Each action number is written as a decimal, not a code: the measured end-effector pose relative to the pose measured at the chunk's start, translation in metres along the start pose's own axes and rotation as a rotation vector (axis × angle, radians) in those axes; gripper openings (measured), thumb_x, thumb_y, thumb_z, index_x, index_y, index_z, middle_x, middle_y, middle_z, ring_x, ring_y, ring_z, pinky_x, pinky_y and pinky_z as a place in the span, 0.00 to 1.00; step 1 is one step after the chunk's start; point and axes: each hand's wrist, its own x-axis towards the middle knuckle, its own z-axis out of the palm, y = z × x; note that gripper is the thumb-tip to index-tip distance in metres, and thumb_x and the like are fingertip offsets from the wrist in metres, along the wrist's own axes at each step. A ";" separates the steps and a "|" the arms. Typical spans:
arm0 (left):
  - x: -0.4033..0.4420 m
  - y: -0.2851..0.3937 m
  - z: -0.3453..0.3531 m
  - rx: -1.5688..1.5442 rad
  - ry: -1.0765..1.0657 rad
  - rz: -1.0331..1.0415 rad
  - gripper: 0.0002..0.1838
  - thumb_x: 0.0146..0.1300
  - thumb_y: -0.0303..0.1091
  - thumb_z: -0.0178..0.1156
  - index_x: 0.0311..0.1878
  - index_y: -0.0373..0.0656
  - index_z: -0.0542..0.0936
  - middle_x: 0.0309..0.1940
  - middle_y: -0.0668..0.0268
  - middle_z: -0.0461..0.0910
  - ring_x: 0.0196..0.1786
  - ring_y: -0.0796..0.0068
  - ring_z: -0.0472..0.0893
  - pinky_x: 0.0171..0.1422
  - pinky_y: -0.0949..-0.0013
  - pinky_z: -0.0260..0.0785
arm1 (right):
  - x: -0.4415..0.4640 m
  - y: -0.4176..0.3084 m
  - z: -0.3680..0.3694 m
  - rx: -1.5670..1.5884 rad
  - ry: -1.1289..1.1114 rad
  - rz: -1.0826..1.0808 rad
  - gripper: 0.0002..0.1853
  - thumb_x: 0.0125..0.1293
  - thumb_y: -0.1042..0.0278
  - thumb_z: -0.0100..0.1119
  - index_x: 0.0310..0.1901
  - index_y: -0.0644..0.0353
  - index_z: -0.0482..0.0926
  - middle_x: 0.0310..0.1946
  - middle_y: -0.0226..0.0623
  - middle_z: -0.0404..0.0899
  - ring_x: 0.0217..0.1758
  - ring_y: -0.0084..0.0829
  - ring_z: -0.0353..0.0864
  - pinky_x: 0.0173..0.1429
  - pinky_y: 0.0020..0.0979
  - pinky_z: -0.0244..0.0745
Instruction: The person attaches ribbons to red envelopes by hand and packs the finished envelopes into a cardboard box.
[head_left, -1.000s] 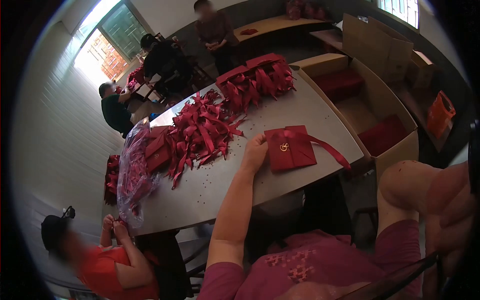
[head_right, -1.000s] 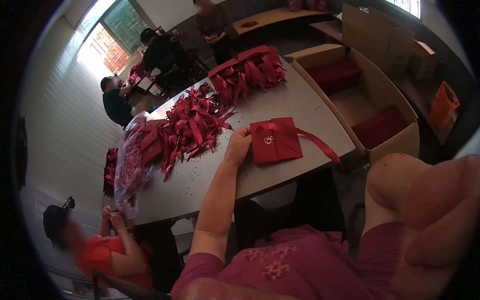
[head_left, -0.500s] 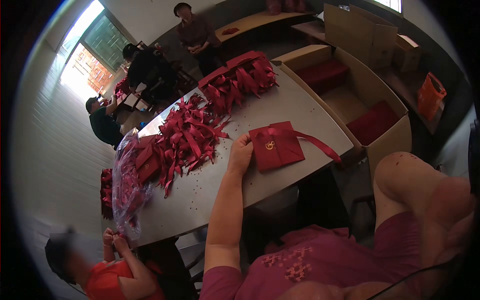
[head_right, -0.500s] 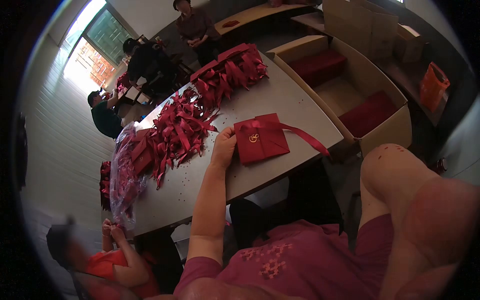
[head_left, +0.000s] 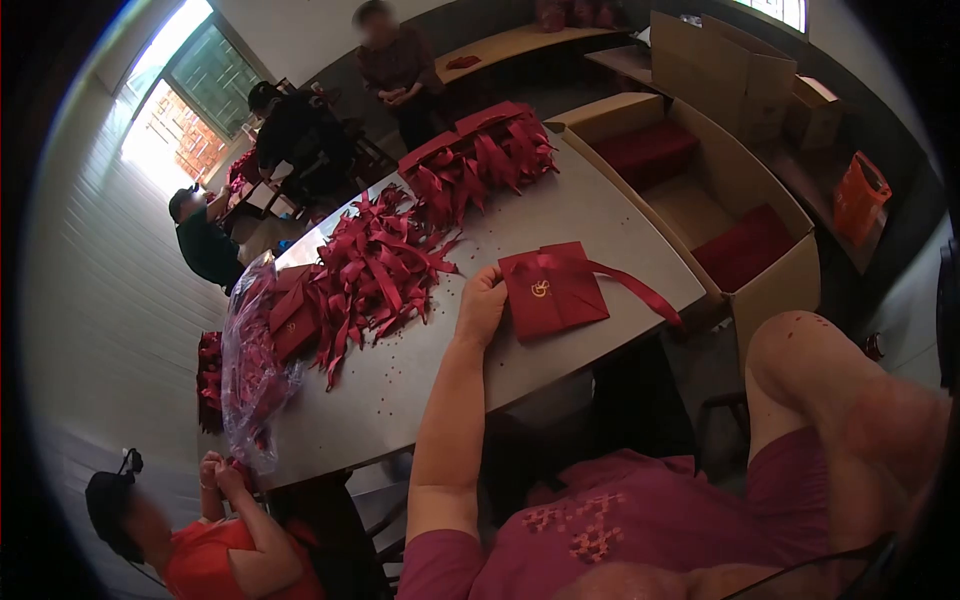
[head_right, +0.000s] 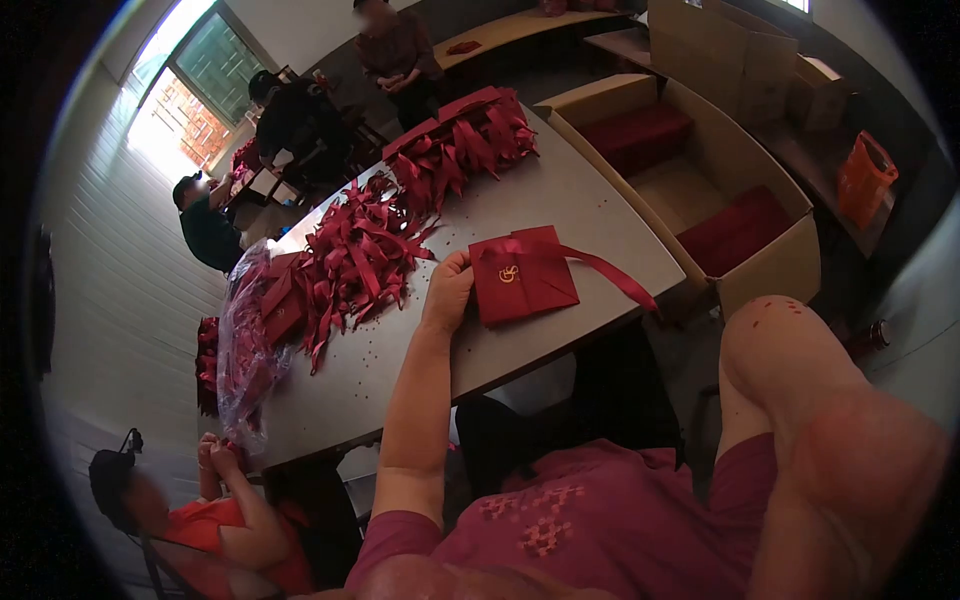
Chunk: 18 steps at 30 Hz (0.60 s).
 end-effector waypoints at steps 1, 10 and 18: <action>-0.002 0.001 0.001 -0.019 0.012 -0.006 0.08 0.66 0.27 0.60 0.46 0.37 0.79 0.39 0.68 0.82 0.38 0.82 0.81 0.44 0.79 0.73 | -0.002 0.001 0.001 0.010 0.007 0.002 0.16 0.61 0.59 0.64 0.44 0.59 0.73 0.34 0.38 0.75 0.35 0.32 0.76 0.39 0.30 0.70; 0.002 -0.006 -0.006 -0.033 -0.007 -0.015 0.09 0.66 0.28 0.60 0.47 0.36 0.79 0.40 0.66 0.83 0.39 0.81 0.81 0.45 0.78 0.74 | -0.010 0.020 0.008 0.054 0.074 -0.066 0.19 0.61 0.58 0.65 0.47 0.61 0.74 0.37 0.42 0.77 0.38 0.36 0.78 0.41 0.33 0.73; 0.002 -0.005 -0.007 0.067 0.004 -0.008 0.08 0.66 0.27 0.59 0.46 0.37 0.79 0.38 0.67 0.83 0.37 0.81 0.81 0.45 0.78 0.74 | -0.059 0.165 0.025 -0.297 0.204 0.482 0.22 0.61 0.56 0.65 0.50 0.63 0.76 0.40 0.45 0.79 0.41 0.38 0.80 0.42 0.35 0.75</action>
